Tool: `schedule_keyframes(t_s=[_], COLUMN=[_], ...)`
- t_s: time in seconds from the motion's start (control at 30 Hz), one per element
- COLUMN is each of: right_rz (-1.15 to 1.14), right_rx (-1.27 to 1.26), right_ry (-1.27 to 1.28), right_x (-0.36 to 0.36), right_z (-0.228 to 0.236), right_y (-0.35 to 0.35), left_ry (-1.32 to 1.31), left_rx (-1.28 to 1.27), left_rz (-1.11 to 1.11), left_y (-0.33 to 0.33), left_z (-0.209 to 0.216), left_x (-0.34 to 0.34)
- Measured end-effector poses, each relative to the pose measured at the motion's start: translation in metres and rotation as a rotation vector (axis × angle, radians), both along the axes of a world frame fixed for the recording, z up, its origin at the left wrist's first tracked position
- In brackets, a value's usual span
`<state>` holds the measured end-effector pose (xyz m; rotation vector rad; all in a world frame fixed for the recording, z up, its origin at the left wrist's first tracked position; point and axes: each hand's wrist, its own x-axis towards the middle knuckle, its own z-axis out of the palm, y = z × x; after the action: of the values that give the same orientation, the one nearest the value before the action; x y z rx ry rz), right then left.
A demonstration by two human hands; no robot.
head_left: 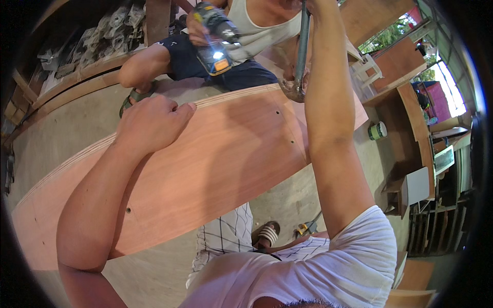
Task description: The person sits on the floor and uses a hammer to tap nails into a large wooden panel while a coworker uses a power drill to fasten screws. The person repositions the panel and continues hammering as the coworker drills additional fasteners.
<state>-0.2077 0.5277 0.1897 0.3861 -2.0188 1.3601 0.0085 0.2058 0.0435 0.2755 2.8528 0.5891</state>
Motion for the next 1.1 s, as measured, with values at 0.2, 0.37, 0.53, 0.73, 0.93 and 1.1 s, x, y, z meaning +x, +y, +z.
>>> schedule_keyframes(t_s=[0.2, 0.37, 0.53, 0.73, 0.93, 1.1], right_rz=[0.041, 0.064, 0.041, 0.022, -0.096, -0.055], right_rx=[-0.087, -0.129, -0.075, -0.045, 0.056, 0.028], right_ry=[-0.018, -0.043, -0.03, -0.04, -0.039, -0.042], right_x=[0.008, 0.011, 0.011, 0.017, 0.022, 0.021], right_z=[0.0, 0.001, 0.001, 0.002, 0.003, 0.003], right_y=[-0.004, -0.008, -0.004, -0.008, -0.011, -0.01], left_ry=[-0.018, 0.002, 0.018, -0.007, 0.024, 0.017], left_rx=[0.004, 0.033, 0.048, 0.04, 0.043, 0.045], left_rz=[0.013, 0.011, 0.003, 0.021, 0.045, 0.029], left_y=[0.0, -0.001, -0.002, -0.002, -0.001, -0.001], left_z=[0.003, 0.001, -0.003, -0.004, -0.004, -0.001], left_x=[0.001, 0.002, -0.001, -0.001, 0.001, 0.002])
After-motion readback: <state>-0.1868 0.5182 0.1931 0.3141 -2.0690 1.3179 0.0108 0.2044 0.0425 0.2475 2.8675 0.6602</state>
